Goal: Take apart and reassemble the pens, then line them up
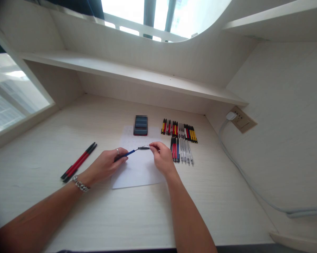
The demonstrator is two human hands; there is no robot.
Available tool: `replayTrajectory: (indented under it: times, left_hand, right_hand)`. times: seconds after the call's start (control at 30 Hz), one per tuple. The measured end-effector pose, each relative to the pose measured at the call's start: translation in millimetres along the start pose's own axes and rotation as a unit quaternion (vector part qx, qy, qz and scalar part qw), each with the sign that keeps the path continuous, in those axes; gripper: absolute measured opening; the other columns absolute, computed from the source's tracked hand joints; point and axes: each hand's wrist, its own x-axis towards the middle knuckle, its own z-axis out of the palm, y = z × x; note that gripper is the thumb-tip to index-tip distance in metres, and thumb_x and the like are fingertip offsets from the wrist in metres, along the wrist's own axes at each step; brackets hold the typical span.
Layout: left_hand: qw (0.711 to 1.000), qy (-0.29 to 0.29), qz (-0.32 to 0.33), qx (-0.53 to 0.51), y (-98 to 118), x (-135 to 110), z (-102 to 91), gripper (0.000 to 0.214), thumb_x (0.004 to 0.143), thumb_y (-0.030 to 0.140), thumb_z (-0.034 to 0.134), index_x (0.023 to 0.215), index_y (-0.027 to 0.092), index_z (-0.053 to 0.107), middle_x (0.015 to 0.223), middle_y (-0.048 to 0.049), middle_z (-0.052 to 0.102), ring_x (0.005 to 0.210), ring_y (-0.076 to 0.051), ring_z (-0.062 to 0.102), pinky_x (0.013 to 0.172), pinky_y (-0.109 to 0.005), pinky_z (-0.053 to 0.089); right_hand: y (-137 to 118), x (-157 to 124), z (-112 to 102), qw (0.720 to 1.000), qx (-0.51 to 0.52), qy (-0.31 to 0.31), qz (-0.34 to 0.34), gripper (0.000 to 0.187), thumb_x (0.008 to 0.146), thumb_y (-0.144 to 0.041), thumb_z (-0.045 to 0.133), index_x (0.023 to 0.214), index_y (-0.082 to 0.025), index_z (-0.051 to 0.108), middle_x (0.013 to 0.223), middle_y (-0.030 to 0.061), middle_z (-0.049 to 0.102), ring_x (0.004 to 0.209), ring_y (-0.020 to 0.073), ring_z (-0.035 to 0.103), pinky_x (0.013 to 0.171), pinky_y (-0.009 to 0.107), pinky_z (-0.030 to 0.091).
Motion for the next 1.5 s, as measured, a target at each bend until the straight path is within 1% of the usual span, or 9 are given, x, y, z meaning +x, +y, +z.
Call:
replayTrajectory:
  times: [0.13, 0.33, 0.73, 1.07, 1.2, 1.27, 1.33, 1.43, 1.5]
  left_hand:
    - [1.0, 0.003, 0.001, -0.004, -1.5, -0.1, 1.0, 0.021, 0.089, 0.031, 0.046, 0.098, 0.022, 0.063, 0.086, -0.0022, 0.068, 0.074, -0.018, 0.059, 0.068, -0.028, 0.042]
    - [1.0, -0.004, 0.004, -0.009, -2.2, -0.5, 1.4, 0.021, 0.089, 0.029, 0.046, 0.1, 0.023, 0.063, 0.09, -0.0019, 0.069, 0.078, -0.018, 0.06, 0.072, -0.028, 0.043]
    - [1.0, -0.006, 0.003, -0.002, -5.0, -0.4, 2.9, 0.02, 0.089, 0.029, 0.048, 0.1, 0.024, 0.064, 0.09, -0.001, 0.069, 0.08, -0.017, 0.061, 0.073, -0.027, 0.043]
    - [1.0, -0.008, 0.005, 0.012, -4.5, -0.9, 2.8, 0.02, 0.088, 0.028, 0.049, 0.1, 0.023, 0.064, 0.088, -0.0018, 0.069, 0.077, -0.018, 0.061, 0.071, -0.028, 0.044]
    - [1.0, -0.012, 0.012, -0.001, -3.0, -0.8, 3.0, 0.019, 0.088, 0.028, 0.049, 0.099, 0.023, 0.064, 0.089, -0.0012, 0.069, 0.077, -0.017, 0.061, 0.071, -0.027, 0.044]
    - [1.0, -0.015, 0.016, -0.012, -2.4, -0.9, 3.2, 0.019, 0.088, 0.027, 0.05, 0.099, 0.023, 0.064, 0.089, -0.0006, 0.069, 0.077, -0.017, 0.061, 0.071, -0.027, 0.044]
    - [1.0, -0.017, 0.017, -0.018, -2.0, -0.9, 3.2, 0.018, 0.087, 0.027, 0.05, 0.098, 0.023, 0.064, 0.088, -0.0002, 0.069, 0.076, -0.016, 0.061, 0.07, -0.027, 0.044]
    - [1.0, -0.013, 0.01, -0.017, -2.1, -0.7, 2.9, 0.019, 0.088, 0.028, 0.05, 0.097, 0.023, 0.064, 0.086, -0.0001, 0.069, 0.075, -0.016, 0.061, 0.069, -0.027, 0.044]
    - [1.0, -0.009, 0.006, -0.016, -2.4, -0.2, 2.8, 0.019, 0.088, 0.029, 0.049, 0.097, 0.023, 0.064, 0.087, -0.0003, 0.069, 0.076, -0.017, 0.061, 0.069, -0.027, 0.044]
  right_hand:
    - [-8.8, -3.1, -10.5, 0.999, 0.006, 0.034, -0.029, 0.018, 0.087, -0.031, 0.052, 0.092, -0.02, 0.066, 0.092, 0.0053, 0.065, 0.081, 0.0177, 0.058, 0.072, 0.03, 0.045]
    - [-14.2, -5.8, -9.1, 0.996, -0.029, 0.038, -0.081, 0.016, 0.088, -0.023, 0.051, 0.091, -0.021, 0.067, 0.093, 0.0046, 0.063, 0.084, 0.0162, 0.058, 0.074, 0.029, 0.045]
    - [-21.9, -9.3, -9.4, 0.986, -0.091, 0.013, -0.142, 0.019, 0.089, -0.013, 0.049, 0.09, -0.021, 0.067, 0.09, 0.0048, 0.06, 0.084, 0.0162, 0.057, 0.076, 0.029, 0.045]
    - [-24.8, -11.7, -11.2, 0.981, -0.114, -0.02, -0.153, 0.021, 0.088, -0.009, 0.048, 0.091, -0.02, 0.066, 0.091, 0.0052, 0.06, 0.086, 0.0169, 0.057, 0.077, 0.03, 0.046]
    - [-27.4, -13.0, -7.2, 0.981, -0.114, -0.043, -0.149, 0.02, 0.088, -0.01, 0.049, 0.089, -0.021, 0.066, 0.088, 0.0041, 0.06, 0.085, 0.0165, 0.057, 0.077, 0.03, 0.045]
    - [-25.9, -12.9, -3.8, 0.986, -0.082, -0.048, -0.139, 0.018, 0.087, -0.012, 0.051, 0.09, -0.022, 0.066, 0.088, 0.0033, 0.062, 0.083, 0.0155, 0.057, 0.076, 0.029, 0.045]
    - [-20.5, -11.3, -0.3, 0.992, -0.028, -0.057, -0.112, 0.018, 0.085, -0.014, 0.055, 0.097, -0.023, 0.065, 0.091, 0.0027, 0.063, 0.083, 0.015, 0.058, 0.075, 0.028, 0.047]
    - [-6.4, -5.3, 4.8, 0.995, 0.046, -0.077, -0.053, 0.036, 0.08, -0.013, 0.06, 0.114, -0.024, 0.058, 0.097, 0.0027, 0.064, 0.087, 0.0155, 0.06, 0.075, 0.028, 0.049]
    - [3.5, 0.2, 9.0, 0.998, 0.02, -0.054, -0.035, 0.036, 0.081, -0.012, 0.057, 0.115, -0.022, 0.058, 0.101, 0.0041, 0.064, 0.088, 0.0159, 0.059, 0.077, 0.029, 0.049]
